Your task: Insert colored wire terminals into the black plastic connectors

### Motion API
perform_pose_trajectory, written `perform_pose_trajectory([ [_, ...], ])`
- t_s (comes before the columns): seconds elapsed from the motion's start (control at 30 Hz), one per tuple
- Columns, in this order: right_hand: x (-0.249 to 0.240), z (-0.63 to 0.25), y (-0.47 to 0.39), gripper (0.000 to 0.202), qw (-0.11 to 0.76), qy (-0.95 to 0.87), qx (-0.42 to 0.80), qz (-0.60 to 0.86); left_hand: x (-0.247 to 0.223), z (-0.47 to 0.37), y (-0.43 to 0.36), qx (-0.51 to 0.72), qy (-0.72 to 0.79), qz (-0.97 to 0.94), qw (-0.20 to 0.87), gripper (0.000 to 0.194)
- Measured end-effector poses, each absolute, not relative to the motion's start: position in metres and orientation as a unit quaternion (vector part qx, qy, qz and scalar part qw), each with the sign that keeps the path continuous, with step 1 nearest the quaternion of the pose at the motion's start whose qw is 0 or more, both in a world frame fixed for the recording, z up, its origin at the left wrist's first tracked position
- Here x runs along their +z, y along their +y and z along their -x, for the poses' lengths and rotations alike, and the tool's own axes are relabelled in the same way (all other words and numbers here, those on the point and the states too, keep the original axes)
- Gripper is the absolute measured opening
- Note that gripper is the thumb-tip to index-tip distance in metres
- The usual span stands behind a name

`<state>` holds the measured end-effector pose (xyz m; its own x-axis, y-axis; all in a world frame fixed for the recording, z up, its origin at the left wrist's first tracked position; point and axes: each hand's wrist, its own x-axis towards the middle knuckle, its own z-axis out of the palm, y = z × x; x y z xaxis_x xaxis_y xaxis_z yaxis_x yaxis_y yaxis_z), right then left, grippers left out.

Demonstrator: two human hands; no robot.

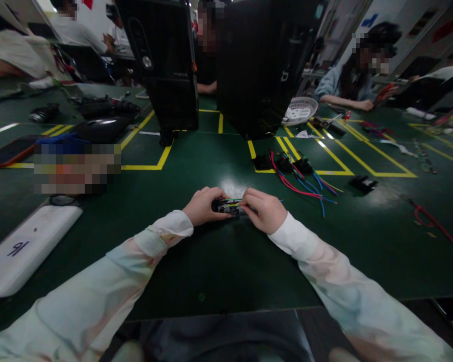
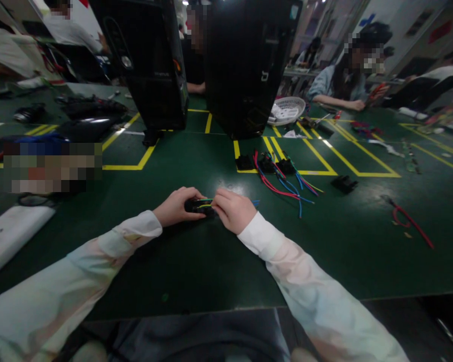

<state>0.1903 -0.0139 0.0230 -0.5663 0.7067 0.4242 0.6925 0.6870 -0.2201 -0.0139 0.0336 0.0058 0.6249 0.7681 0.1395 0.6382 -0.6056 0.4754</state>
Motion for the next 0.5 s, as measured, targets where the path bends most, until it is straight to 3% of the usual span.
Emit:
perform_pose_trajectory([
  [0.2, 0.0204, -0.1861, -0.0125, 0.016, 0.276, -0.858, 0.012, 0.434, 0.0044, 0.0146, 0.0346, 0.170, 0.394, -0.883, 0.188, 0.037],
  [0.5, 0.0243, -0.1878, -0.0135, 0.015, 0.254, -0.863, 0.003, 0.438, 0.0062, 0.0131, 0.0336, 0.175, 0.392, -0.881, 0.199, 0.035],
])
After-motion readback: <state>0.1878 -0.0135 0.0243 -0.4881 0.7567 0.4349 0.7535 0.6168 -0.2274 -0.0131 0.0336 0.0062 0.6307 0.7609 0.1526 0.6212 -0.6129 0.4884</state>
